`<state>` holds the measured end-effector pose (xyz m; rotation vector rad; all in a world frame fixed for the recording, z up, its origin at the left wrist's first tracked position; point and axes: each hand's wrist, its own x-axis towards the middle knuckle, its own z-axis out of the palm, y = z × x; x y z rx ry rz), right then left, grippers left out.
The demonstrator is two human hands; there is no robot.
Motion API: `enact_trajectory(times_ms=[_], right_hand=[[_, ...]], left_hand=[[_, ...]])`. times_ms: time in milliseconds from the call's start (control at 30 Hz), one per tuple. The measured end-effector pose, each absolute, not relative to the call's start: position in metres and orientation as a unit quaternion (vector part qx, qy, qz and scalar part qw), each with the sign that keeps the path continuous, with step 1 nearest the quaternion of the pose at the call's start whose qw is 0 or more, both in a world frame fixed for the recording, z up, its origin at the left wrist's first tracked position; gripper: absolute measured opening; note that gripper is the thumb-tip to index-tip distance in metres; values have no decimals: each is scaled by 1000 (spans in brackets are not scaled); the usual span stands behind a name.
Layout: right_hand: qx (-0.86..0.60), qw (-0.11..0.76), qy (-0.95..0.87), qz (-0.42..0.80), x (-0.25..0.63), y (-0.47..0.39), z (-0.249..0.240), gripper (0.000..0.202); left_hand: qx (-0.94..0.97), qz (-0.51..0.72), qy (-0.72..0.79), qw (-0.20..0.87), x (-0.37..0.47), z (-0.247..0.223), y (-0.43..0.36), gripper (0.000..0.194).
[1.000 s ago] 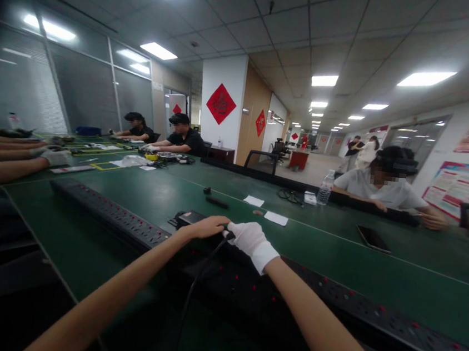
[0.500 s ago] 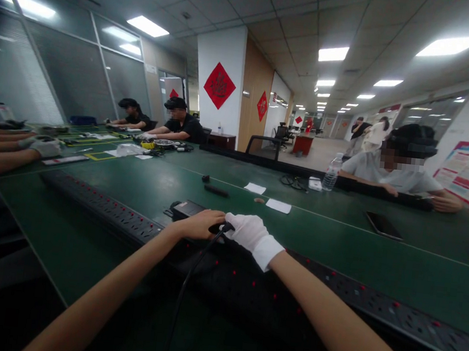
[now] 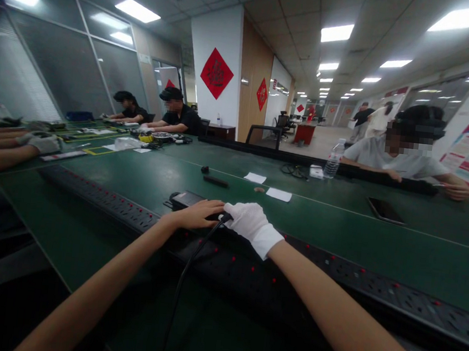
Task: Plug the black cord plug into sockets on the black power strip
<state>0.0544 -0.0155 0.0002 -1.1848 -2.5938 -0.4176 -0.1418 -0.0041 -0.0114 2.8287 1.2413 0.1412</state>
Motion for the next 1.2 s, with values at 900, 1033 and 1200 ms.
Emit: enact_trajectory(times_ms=[900, 1033, 1200], right_hand=[[-440, 157, -878, -109, 55, -11, -6, 41], [-430, 166, -881, -108, 55, -11, -5, 39], [-411, 178, -888, -107, 53, -9, -6, 36]], left_hand=[[912, 43, 407, 33, -142, -12, -4, 56], [911, 37, 410, 36, -143, -12, -4, 56], [909, 22, 414, 40, -145, -15, -2, 60]])
